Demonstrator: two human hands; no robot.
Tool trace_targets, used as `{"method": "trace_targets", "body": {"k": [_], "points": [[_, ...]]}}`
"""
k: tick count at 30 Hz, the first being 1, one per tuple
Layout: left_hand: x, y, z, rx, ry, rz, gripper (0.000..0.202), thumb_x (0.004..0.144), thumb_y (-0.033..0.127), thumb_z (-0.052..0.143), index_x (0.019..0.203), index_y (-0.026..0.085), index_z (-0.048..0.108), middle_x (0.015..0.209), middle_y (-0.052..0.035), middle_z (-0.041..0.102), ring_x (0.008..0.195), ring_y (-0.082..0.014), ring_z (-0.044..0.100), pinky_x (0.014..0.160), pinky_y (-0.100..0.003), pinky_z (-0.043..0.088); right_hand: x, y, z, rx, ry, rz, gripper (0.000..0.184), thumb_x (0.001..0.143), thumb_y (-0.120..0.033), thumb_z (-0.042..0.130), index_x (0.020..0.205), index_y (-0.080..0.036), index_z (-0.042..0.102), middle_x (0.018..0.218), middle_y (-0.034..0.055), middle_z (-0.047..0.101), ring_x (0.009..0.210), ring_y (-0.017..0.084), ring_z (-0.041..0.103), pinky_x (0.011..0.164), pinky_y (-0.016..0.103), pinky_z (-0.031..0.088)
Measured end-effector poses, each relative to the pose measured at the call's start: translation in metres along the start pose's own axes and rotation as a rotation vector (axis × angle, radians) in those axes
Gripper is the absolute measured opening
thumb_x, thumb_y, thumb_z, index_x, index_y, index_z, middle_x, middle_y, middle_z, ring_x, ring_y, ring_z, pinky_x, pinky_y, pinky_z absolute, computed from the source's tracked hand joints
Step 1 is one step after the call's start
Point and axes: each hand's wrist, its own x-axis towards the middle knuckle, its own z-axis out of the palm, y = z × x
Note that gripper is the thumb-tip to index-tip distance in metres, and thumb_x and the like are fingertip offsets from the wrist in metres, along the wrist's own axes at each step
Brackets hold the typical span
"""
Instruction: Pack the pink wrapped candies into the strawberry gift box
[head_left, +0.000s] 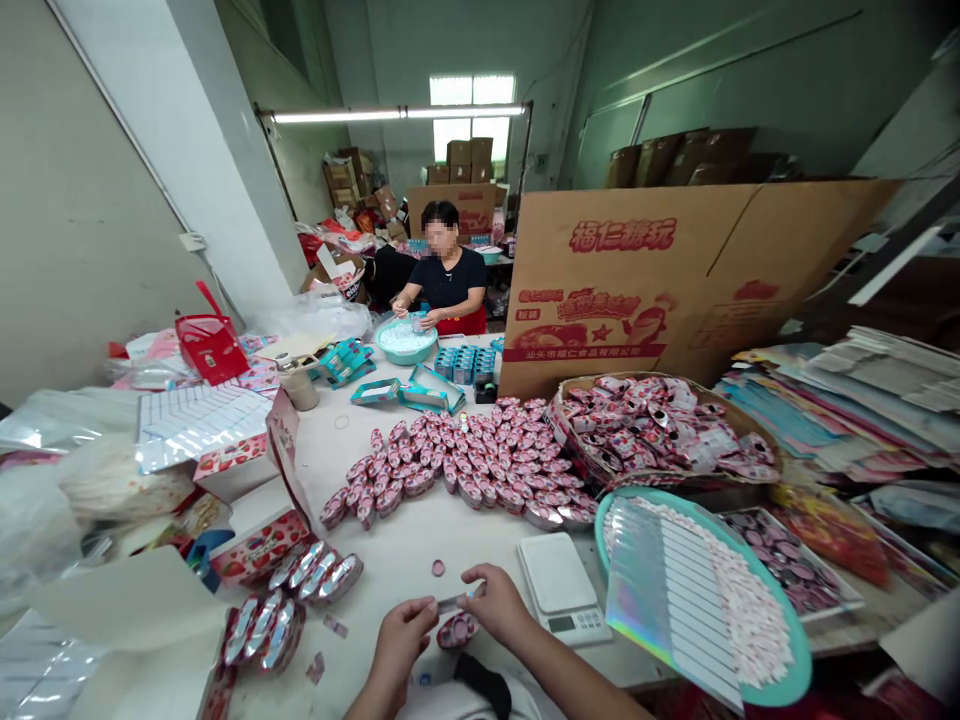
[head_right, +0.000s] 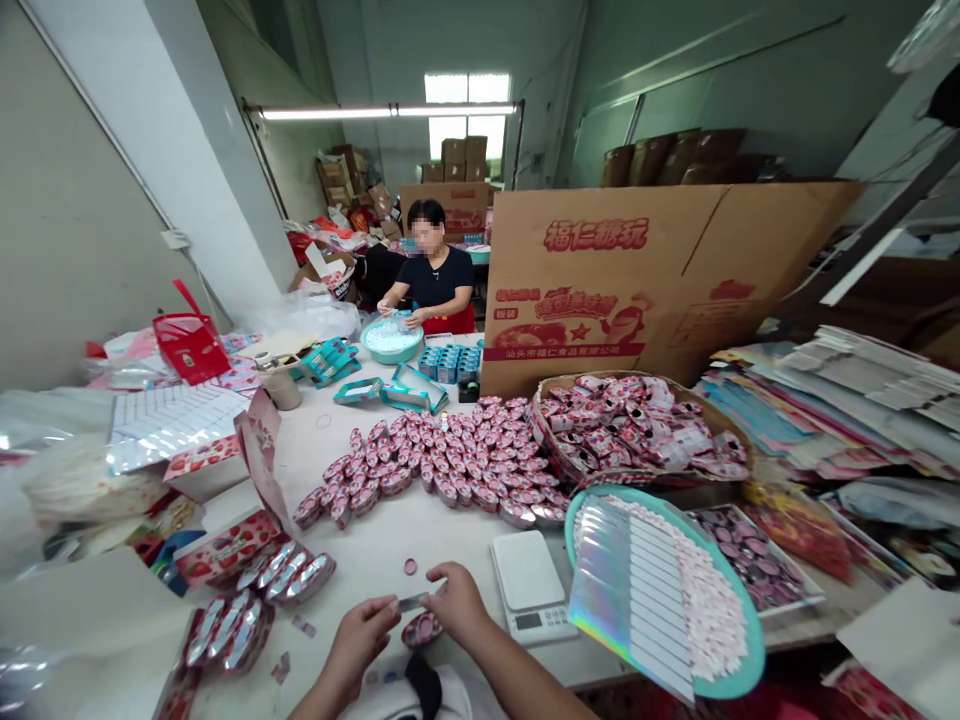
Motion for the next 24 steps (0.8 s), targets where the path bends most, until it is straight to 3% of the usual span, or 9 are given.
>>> {"method": "trace_targets", "body": {"k": [3, 5, 9, 13, 16, 19, 24], "points": [[-0.004, -0.001, 0.003, 0.183, -0.004, 0.051, 0.061, 0.055, 0.061, 0.071, 0.094, 0.015, 0.07, 0.083, -0.0086, 0.073, 0.083, -0.0232, 0.067, 0.062, -0.029, 0.045, -0.002, 0.009, -0.002, 0.001, -0.072, 0.017, 0.009, 0.064, -0.01, 0.065, 0.07, -0.013, 0.072, 0.064, 0.0034, 0.069, 0.062, 0.016, 0.062, 0.059, 0.023, 0.045], [-0.002, -0.005, 0.006, 0.257, -0.004, 0.122, 0.06, 0.055, 0.063, 0.067, 0.089, 0.014, 0.07, 0.077, -0.0088, 0.072, 0.076, -0.023, 0.066, 0.062, -0.03, 0.046, -0.003, 0.014, -0.004, 0.004, -0.108, 0.002, 0.009, 0.066, -0.011, 0.064, 0.061, -0.015, 0.071, 0.064, 0.0035, 0.07, 0.065, 0.017, 0.064, 0.063, 0.023, 0.046], [0.006, -0.021, 0.011, 0.312, -0.01, 0.204, 0.051, 0.056, 0.061, 0.066, 0.078, 0.015, 0.067, 0.074, -0.008, 0.071, 0.072, -0.0212, 0.065, 0.072, -0.032, 0.05, -0.005, 0.027, -0.007, -0.013, -0.129, -0.011, 0.011, 0.069, -0.015, 0.063, 0.067, -0.016, 0.074, 0.07, 0.0042, 0.073, 0.071, 0.017, 0.065, 0.068, 0.025, 0.047], [0.011, -0.031, 0.013, 0.427, 0.018, 0.224, 0.03, 0.064, 0.044, 0.067, 0.076, 0.017, 0.067, 0.08, -0.0074, 0.073, 0.078, -0.0214, 0.066, 0.076, -0.031, 0.049, -0.003, 0.038, -0.004, -0.052, -0.151, -0.016, 0.013, 0.071, -0.014, 0.061, 0.07, -0.015, 0.074, 0.067, 0.0035, 0.071, 0.065, 0.016, 0.062, 0.065, 0.024, 0.045], [0.012, -0.033, 0.014, 0.532, 0.087, 0.196, 0.017, 0.068, 0.032, 0.065, 0.076, 0.017, 0.065, 0.077, -0.0056, 0.071, 0.075, -0.0203, 0.065, 0.071, -0.029, 0.046, 0.0, 0.045, 0.001, -0.097, -0.145, -0.019, 0.014, 0.07, -0.014, 0.064, 0.08, -0.015, 0.073, 0.063, 0.0003, 0.067, 0.063, 0.014, 0.06, 0.063, 0.023, 0.042], [0.012, -0.032, 0.014, 0.619, 0.15, 0.161, 0.013, 0.071, 0.024, 0.061, 0.083, 0.018, 0.059, 0.072, -0.0021, 0.069, 0.066, -0.0174, 0.063, 0.063, -0.027, 0.04, 0.001, 0.048, 0.006, -0.146, -0.123, -0.013, 0.027, 0.069, -0.015, 0.067, 0.096, -0.017, 0.068, 0.06, -0.0043, 0.062, 0.06, 0.012, 0.057, 0.06, 0.021, 0.039], [0.009, -0.031, 0.016, 0.716, 0.164, 0.177, 0.014, 0.071, 0.017, 0.058, 0.082, 0.021, 0.051, 0.069, 0.0014, 0.067, 0.067, -0.0163, 0.062, 0.061, -0.025, 0.035, 0.0, 0.047, 0.009, -0.251, -0.07, -0.006, 0.019, 0.069, -0.015, 0.067, 0.086, -0.017, 0.059, 0.066, -0.0042, 0.06, 0.062, 0.012, 0.053, 0.058, 0.021, 0.034]]}}
